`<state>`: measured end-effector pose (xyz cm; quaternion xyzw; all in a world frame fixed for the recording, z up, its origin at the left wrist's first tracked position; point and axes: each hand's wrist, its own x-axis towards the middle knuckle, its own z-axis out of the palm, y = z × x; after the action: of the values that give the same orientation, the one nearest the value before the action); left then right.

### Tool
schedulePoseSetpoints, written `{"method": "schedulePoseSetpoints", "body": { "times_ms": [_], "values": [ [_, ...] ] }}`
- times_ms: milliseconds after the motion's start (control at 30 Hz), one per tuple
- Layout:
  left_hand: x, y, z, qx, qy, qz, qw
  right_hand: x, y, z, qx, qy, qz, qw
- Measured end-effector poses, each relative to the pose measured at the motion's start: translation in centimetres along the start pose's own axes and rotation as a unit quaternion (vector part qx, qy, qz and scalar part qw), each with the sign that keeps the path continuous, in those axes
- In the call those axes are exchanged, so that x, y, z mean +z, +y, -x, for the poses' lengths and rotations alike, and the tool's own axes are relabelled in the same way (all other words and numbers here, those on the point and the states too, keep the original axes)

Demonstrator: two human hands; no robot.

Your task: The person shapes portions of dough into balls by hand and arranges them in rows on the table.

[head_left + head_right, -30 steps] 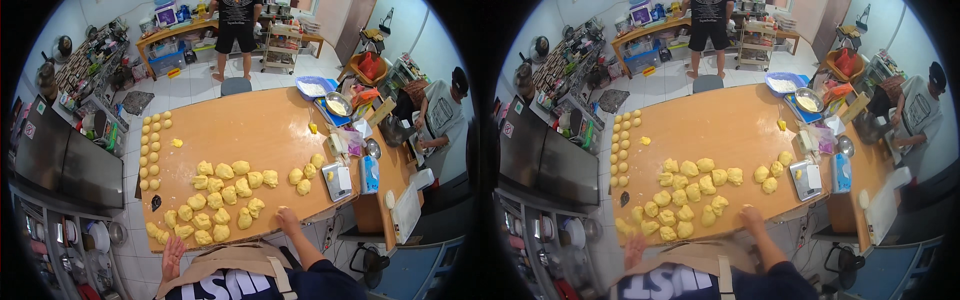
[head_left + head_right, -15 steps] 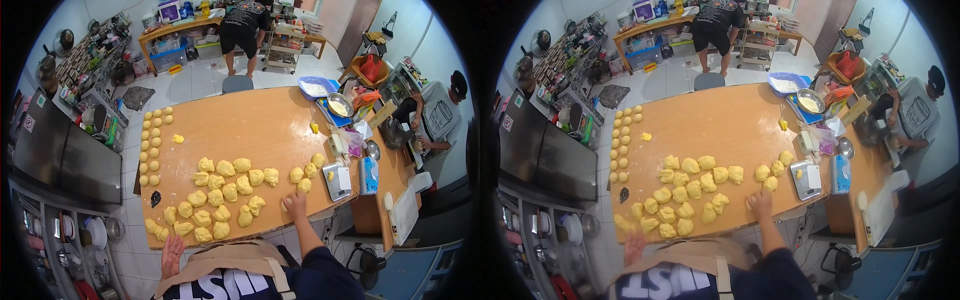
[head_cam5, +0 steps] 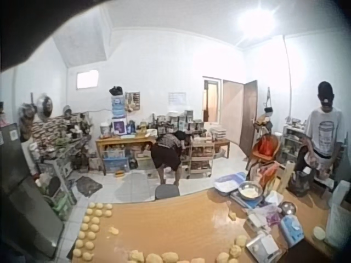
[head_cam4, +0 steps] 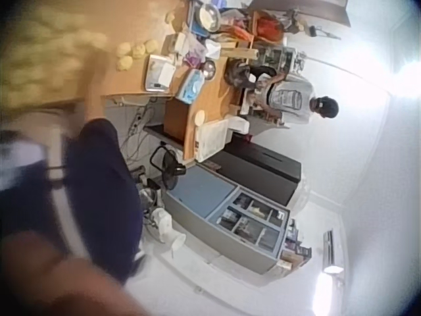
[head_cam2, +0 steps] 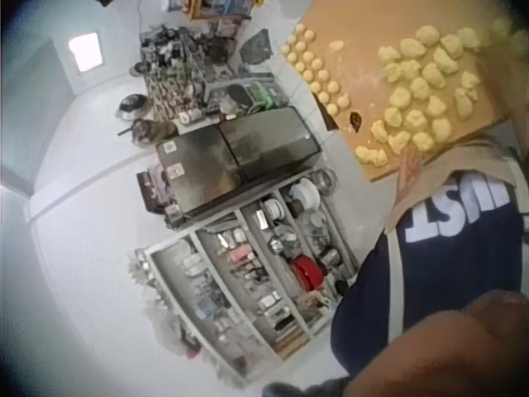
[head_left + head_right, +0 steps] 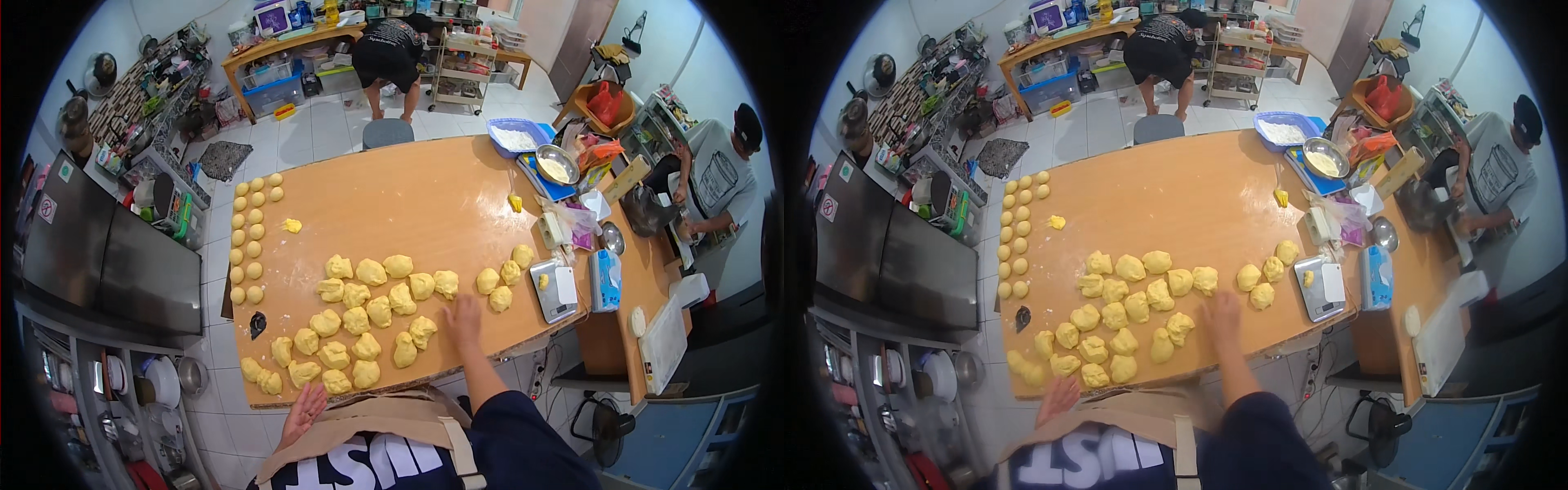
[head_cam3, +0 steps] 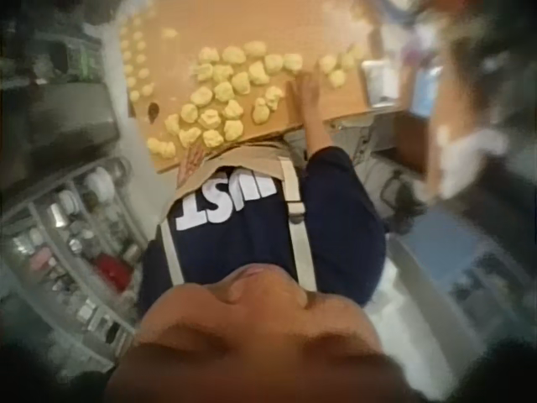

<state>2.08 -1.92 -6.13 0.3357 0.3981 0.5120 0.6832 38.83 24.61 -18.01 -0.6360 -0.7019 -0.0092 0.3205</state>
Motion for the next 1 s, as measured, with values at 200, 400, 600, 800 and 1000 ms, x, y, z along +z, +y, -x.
{"method": "schedulePoseSetpoints", "body": {
  "times_ms": [200, 400, 600, 800, 1000],
  "values": [
    [-2.5, -1.5, 0.8, 0.016, 0.006, 0.004, 1.000, -5.2, 4.0, 6.0, -0.097, -0.194, -0.211, 0.953],
    [-1.9, -0.9, -0.3, 0.006, -0.022, -0.013, 1.000, -0.6, 0.1, 0.5, 0.068, -0.089, -0.006, 0.994],
    [-1.1, -0.3, -0.1, 0.019, -0.002, -0.024, 1.000, -5.1, 4.3, 6.2, -0.091, -0.148, -0.171, 0.970],
    [3.8, 2.3, -2.9, -0.308, -0.021, -0.214, 0.927, -1.6, -0.4, -0.6, 0.028, -0.093, -0.044, 0.994],
    [4.8, 0.0, -1.9, -0.229, 0.013, -0.237, 0.944, -4.6, 6.1, 4.9, -0.164, -0.198, -0.217, 0.942]
  ]
}}
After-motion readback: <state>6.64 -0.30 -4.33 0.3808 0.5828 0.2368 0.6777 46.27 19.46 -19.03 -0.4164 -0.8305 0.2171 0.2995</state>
